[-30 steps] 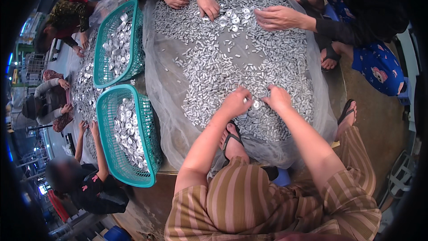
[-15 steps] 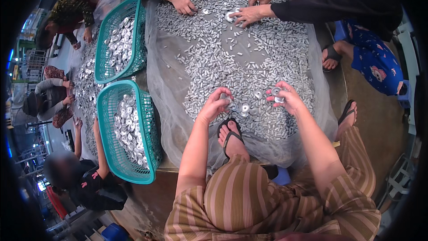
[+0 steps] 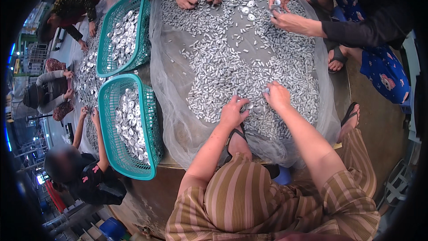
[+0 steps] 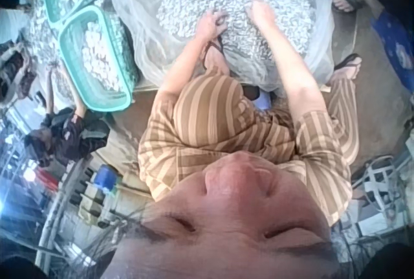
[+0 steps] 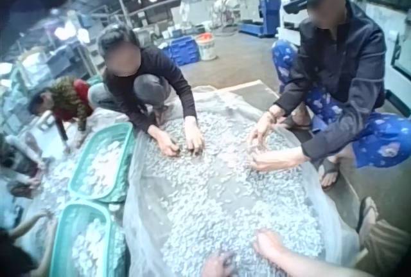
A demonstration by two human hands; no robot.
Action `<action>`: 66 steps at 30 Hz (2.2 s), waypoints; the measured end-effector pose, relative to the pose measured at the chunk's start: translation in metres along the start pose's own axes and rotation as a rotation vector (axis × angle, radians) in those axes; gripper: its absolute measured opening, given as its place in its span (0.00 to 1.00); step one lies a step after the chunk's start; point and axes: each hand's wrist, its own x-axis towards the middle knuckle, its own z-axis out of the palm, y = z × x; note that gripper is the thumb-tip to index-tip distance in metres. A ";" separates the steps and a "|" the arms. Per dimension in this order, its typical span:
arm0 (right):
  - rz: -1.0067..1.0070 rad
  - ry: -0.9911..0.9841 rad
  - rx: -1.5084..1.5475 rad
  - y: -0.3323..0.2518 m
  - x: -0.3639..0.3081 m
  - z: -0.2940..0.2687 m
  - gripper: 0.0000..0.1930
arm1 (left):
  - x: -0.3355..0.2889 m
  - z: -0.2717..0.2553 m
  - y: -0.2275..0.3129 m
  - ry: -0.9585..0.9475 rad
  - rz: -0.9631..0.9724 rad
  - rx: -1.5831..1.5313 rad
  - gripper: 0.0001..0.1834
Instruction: The person sorts through a large pile of small silver-colored metal pieces on a sheet on the floor, picking them up by hand and placing them into green plastic baskets.
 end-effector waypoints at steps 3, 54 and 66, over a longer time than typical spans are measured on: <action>0.047 0.218 0.192 0.012 -0.002 0.005 0.12 | 0.003 -0.001 -0.027 0.129 0.040 -0.294 0.20; -0.394 0.138 0.536 -0.099 -0.070 -0.037 0.20 | -0.008 0.010 0.009 0.061 -0.716 -2.042 0.19; 0.125 0.500 0.237 0.073 -0.028 -0.066 0.15 | -0.088 -0.305 -0.085 1.534 -0.808 1.001 0.35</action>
